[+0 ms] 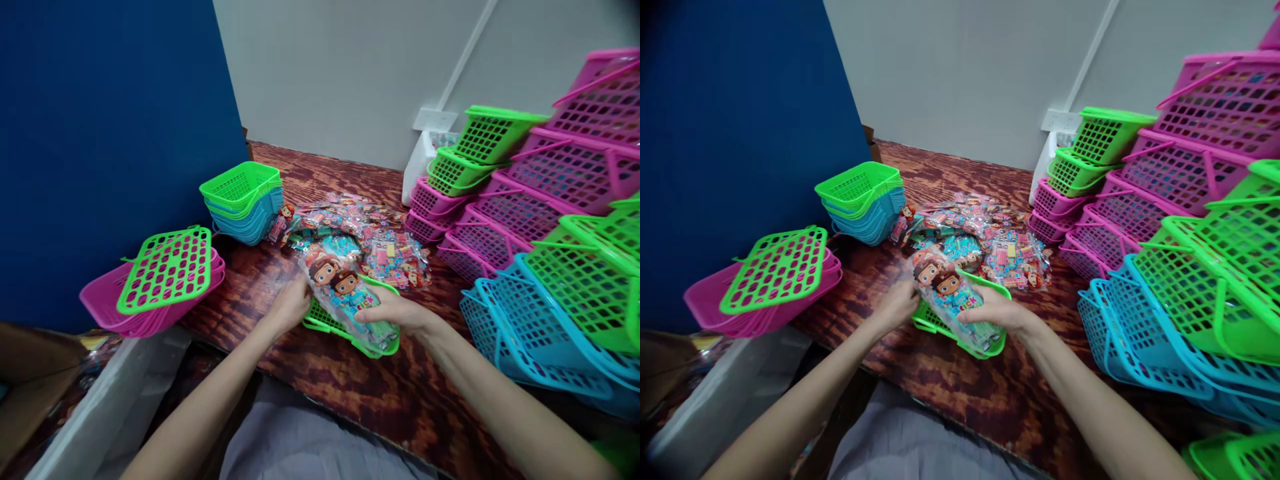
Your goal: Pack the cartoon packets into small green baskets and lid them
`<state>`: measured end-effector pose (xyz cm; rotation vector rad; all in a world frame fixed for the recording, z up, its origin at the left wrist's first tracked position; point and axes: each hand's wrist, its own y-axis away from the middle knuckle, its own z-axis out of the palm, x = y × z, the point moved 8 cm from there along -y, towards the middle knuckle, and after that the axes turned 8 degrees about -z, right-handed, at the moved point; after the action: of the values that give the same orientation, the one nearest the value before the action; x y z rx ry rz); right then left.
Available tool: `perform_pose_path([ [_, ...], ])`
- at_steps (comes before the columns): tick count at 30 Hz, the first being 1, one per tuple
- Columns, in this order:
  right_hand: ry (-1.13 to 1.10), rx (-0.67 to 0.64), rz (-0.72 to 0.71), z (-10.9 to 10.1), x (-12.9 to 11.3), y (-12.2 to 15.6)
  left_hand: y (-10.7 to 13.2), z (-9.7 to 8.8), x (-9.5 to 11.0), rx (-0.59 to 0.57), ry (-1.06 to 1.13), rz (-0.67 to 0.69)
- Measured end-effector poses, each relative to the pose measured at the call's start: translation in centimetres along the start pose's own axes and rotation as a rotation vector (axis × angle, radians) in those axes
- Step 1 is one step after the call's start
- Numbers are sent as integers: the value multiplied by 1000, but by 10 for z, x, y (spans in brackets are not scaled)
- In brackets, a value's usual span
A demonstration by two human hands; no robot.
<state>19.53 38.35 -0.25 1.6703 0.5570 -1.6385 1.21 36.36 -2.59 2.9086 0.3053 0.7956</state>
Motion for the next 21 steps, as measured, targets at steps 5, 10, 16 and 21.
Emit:
perform_pose_path([
  [5, 34, -118, 177, -10, 16, -13, 8, 0, -6, 56, 90, -3],
  [10, -6, -240, 374, -11, 37, -17, 15, 5, -10, 106, 152, -25],
  [16, 17, -340, 593, -12, 56, -22, 24, 7, -16, 178, 239, -94],
  [21, 139, -321, 684, -17, 68, -32, 34, -4, -8, 462, 299, 124],
])
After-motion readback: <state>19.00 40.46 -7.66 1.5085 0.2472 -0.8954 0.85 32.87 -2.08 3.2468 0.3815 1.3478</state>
